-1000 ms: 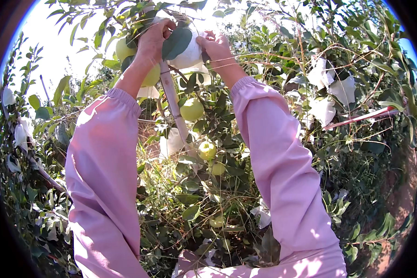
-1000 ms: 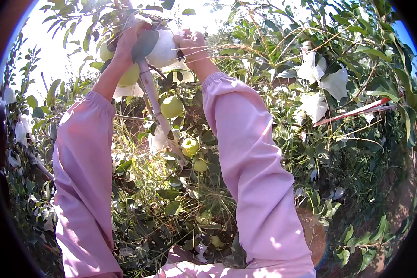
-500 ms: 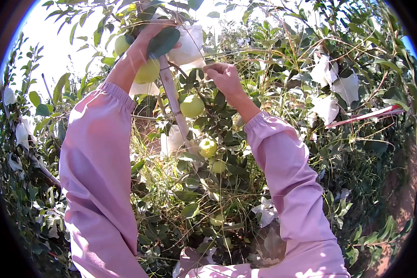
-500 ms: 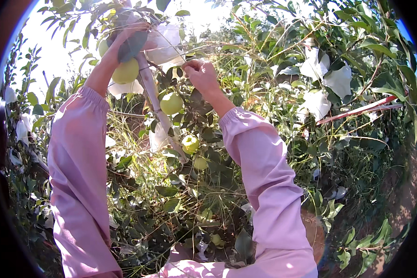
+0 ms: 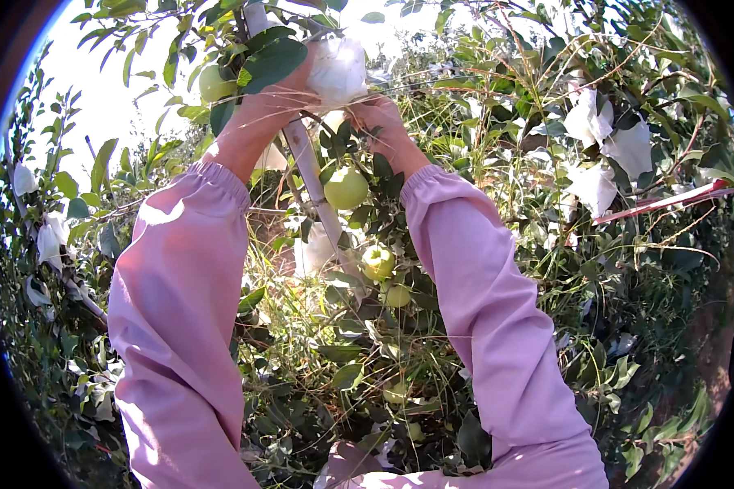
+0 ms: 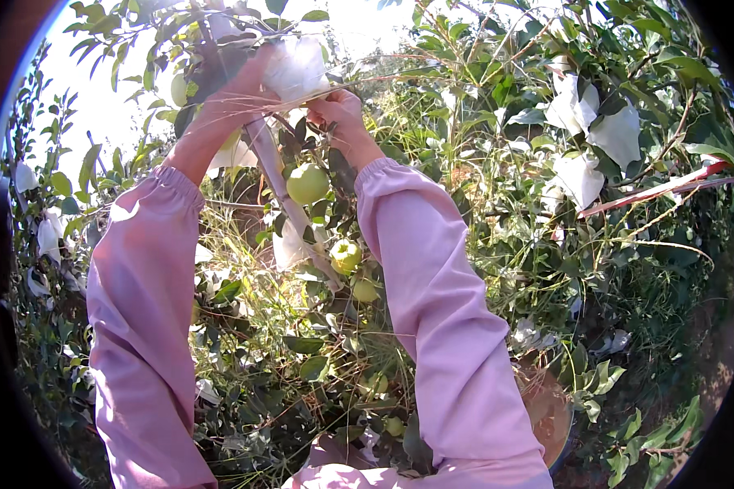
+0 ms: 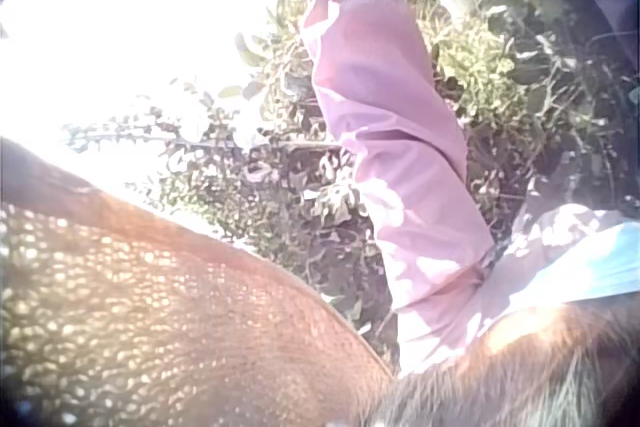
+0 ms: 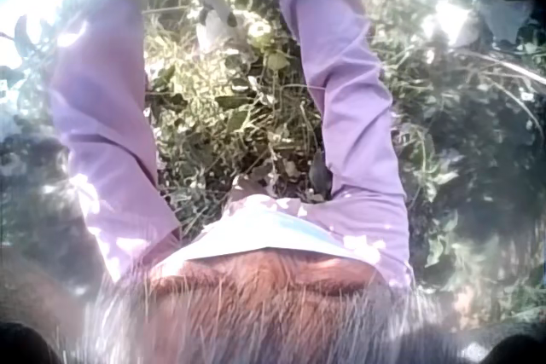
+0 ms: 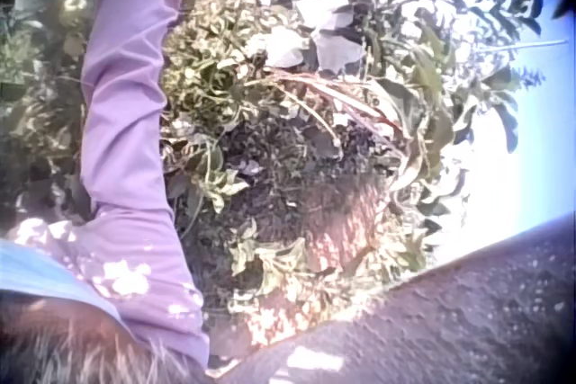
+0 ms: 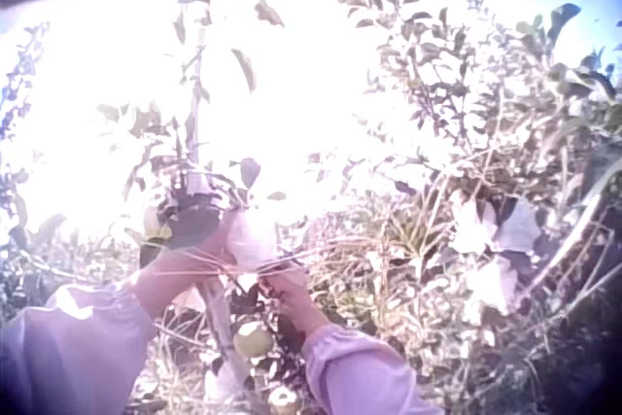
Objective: The person reaches into apple trees and places white protective bags over individual green apples. They carefully wrap the bags around the fruit and secure them to the branches, repeating the process for several apples throughout the orchard.
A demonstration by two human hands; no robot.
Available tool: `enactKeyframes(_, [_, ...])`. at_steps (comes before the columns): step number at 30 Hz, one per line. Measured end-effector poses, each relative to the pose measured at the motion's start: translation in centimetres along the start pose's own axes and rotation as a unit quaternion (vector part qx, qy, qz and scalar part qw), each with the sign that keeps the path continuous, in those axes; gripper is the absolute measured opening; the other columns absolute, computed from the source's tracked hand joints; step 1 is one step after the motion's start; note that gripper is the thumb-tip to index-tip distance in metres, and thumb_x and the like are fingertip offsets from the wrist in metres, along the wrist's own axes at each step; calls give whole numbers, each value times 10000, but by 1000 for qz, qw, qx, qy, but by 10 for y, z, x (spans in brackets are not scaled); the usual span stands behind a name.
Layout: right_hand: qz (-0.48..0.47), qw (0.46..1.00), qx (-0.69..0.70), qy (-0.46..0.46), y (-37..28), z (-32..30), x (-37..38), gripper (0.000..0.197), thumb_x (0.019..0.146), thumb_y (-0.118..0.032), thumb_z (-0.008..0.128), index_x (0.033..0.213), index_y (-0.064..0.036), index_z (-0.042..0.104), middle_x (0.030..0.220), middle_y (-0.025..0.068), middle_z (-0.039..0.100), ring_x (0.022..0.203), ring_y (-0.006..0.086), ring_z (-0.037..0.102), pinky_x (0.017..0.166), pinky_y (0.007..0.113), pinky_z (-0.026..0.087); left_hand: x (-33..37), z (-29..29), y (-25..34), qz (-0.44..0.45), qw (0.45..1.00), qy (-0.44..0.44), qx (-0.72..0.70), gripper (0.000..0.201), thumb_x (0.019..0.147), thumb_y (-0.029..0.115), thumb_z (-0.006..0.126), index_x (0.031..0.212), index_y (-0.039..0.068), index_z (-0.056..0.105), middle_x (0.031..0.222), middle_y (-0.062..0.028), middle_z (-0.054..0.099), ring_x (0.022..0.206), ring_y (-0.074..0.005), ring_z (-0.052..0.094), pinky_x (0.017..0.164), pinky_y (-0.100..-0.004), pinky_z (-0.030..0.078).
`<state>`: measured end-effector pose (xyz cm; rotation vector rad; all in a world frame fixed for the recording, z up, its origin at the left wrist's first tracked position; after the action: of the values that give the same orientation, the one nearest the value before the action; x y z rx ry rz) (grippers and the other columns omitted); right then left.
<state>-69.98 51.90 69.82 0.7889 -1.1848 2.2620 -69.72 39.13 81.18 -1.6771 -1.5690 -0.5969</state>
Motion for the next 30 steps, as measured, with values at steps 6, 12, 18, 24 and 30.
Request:
enactKeyframes(6, [-192, 947, -218, 139, -23, -3, 3, 138, 696, -36, 647, 819, 21, 672, 683, 39, 642, 568, 75, 527, 503, 247, 422, -4, -15, 20, 59, 937, -37, 343, 626, 626, 271, 773, 1157, 71, 508, 1018, -109, 601, 907, -235, 591, 801, -365, 461])
enactKeyframes(12, [-71, 945, -283, 148, -9, -28, 13, 163, 628, -89, 646, 760, -2, 685, 614, 28, 614, 506, 92, 509, 462, 258, 407, 3, -10, 30, 16, 985, -33, 167, 510, 694, 255, 714, 1122, 61, 515, 1014, -112, 585, 909, -239, 572, 797, -358, 448])
enactKeyframes(18, [-67, 954, -294, 1, -9, -49, -15, 206, 658, -92, 640, 836, 9, 668, 650, 29, 602, 534, 79, 538, 493, 242, 433, 14, -2, 22, -8, 999, -24, 29, 397, 763, 239, 654, 1087, 51, 522, 1010, -114, 569, 910, -243, 553, 793, -351, 436])
enactKeyframes(24, [-353, 808, -439, 172, -107, 39, -41, 413, 623, -269, 712, 931, -3, 645, 792, 162, 639, 603, 255, 622, 620, 317, 486, -4, -25, 29, -30, 999, -13, 38, 293, 831, 223, 595, 1052, 42, 528, 1006, -117, 553, 912, -246, 533, 790, -344, 424])
enactKeyframes(30, [-212, 877, -430, 33, -104, 15, 34, 280, 710, -181, 722, 890, 23, 658, 737, 67, 636, 624, 105, 563, 579, 250, 461, 22, -24, 64, 30, 945, -36, 324, 125, 805, 164, 594, 870, 58, 596, 825, -115, 583, 769, -263, 569, 623, -361, 447])
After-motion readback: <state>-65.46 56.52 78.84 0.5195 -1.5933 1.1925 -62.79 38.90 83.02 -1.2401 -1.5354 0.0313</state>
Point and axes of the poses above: each hand's wrist, its own x-axis towards the middle knuckle, its own z-axis out of the palm, y = z × x, the point moved 5 cm from there along x, towards the middle knuckle
